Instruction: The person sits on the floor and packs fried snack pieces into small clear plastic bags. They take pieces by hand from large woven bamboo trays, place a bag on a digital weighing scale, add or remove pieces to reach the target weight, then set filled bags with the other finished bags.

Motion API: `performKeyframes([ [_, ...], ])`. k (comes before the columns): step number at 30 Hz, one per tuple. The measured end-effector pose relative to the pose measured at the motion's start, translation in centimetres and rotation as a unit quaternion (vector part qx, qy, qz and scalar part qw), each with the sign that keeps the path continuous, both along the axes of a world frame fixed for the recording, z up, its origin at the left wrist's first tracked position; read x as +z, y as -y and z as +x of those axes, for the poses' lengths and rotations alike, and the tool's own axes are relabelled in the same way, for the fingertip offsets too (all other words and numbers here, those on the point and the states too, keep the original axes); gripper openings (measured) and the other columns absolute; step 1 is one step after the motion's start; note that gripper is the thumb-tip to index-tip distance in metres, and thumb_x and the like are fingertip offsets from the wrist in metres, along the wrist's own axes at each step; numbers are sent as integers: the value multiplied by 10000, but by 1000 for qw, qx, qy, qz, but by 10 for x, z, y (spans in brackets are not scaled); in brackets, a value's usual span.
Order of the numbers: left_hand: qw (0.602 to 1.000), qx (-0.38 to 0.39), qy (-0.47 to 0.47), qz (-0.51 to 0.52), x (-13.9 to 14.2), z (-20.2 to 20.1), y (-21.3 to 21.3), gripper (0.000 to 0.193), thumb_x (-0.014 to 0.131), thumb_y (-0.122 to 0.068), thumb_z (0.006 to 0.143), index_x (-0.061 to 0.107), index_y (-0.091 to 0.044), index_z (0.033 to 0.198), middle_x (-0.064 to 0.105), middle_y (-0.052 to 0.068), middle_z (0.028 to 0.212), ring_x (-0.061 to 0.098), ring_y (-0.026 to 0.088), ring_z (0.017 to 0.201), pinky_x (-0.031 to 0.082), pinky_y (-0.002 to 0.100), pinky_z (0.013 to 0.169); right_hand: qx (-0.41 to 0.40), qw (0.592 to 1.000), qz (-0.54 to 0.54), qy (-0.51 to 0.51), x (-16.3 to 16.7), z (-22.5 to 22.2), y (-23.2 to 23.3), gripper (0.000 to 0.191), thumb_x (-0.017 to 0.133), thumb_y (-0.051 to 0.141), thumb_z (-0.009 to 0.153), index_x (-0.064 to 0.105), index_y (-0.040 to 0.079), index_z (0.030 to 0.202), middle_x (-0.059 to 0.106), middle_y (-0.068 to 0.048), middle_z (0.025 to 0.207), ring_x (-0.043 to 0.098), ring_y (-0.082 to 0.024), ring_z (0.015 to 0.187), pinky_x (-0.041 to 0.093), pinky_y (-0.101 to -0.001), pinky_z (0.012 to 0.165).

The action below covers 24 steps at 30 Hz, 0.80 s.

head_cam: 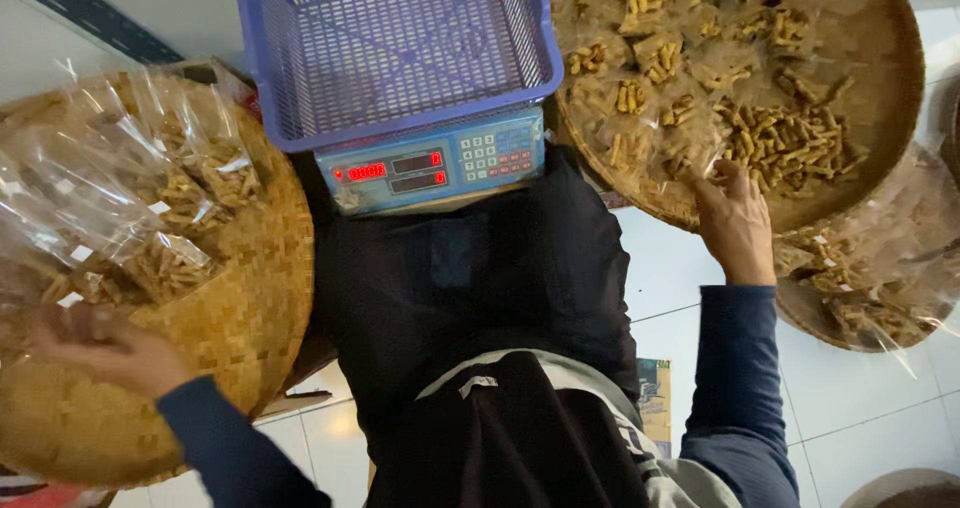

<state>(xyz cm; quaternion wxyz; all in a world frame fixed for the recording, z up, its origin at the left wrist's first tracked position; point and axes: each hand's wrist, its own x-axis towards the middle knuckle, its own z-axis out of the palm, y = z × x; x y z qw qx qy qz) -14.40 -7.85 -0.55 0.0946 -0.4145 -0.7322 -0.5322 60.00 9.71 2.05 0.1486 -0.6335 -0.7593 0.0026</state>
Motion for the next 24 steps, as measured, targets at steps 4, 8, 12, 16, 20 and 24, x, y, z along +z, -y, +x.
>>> performKeyframes([
  [4, 999, 0, 42, 26, -10, 71, 4, 437, 570, -76, 1224, 364, -26, 1606, 516, 150, 1576, 575, 277, 1370, 485, 372, 1164, -24, 997, 15, 79, -5, -8, -4, 424, 732, 99, 941, 726, 248, 1338, 584, -130, 1383, 585, -347, 1203, 496, -455, 988],
  [8, 997, -21, 73, 29, -18, 127, -1, 440, 558, -96, 1176, 398, -15, 1578, 531, 158, 1587, 583, 274, 1376, 478, 369, 1160, 22, 990, 65, 127, -20, 6, -20, 507, 715, 184, 681, 731, 186, 1188, 625, -91, 1289, 608, -318, 1152, 492, -473, 982],
  [12, 989, -84, 119, 40, -27, 168, -7, 442, 529, -63, 1150, 376, -3, 1560, 513, 172, 1558, 559, 276, 1408, 452, 386, 1215, 44, 990, 87, 99, -37, 30, -36, 146, 705, 89, 979, 693, 122, 1121, 692, -53, 1218, 666, -270, 1082, 518, -422, 933],
  [16, 986, -99, 132, 40, -35, 188, -18, 391, 529, -46, 1149, 422, -5, 1523, 533, 168, 1501, 580, 267, 1373, 492, 387, 1189, 30, 988, 124, 92, -32, 55, -46, 70, 688, 54, 1106, 666, 83, 1046, 728, -79, 1100, 695, -239, 957, 557, -359, 839],
  [20, 982, -124, 143, 14, -40, 195, -24, 399, 545, -35, 1120, 441, 13, 1502, 536, 181, 1464, 574, 272, 1362, 477, 391, 1175, 58, 983, 173, -6, 18, 55, -43, 177, 673, 55, 1172, 630, 51, 1001, 737, -118, 1129, 729, -223, 950, 587, -312, 799],
  [24, 982, -132, 130, -30, -42, 215, -32, 354, 577, -48, 1081, 515, 25, 1422, 613, 174, 1378, 624, 266, 1254, 502, 371, 1081, 79, 985, 146, -40, 102, 22, -22, 56, 661, 19, 1115, 668, 11, 1059, 738, -145, 1116, 725, -247, 983, 583, -341, 843],
])
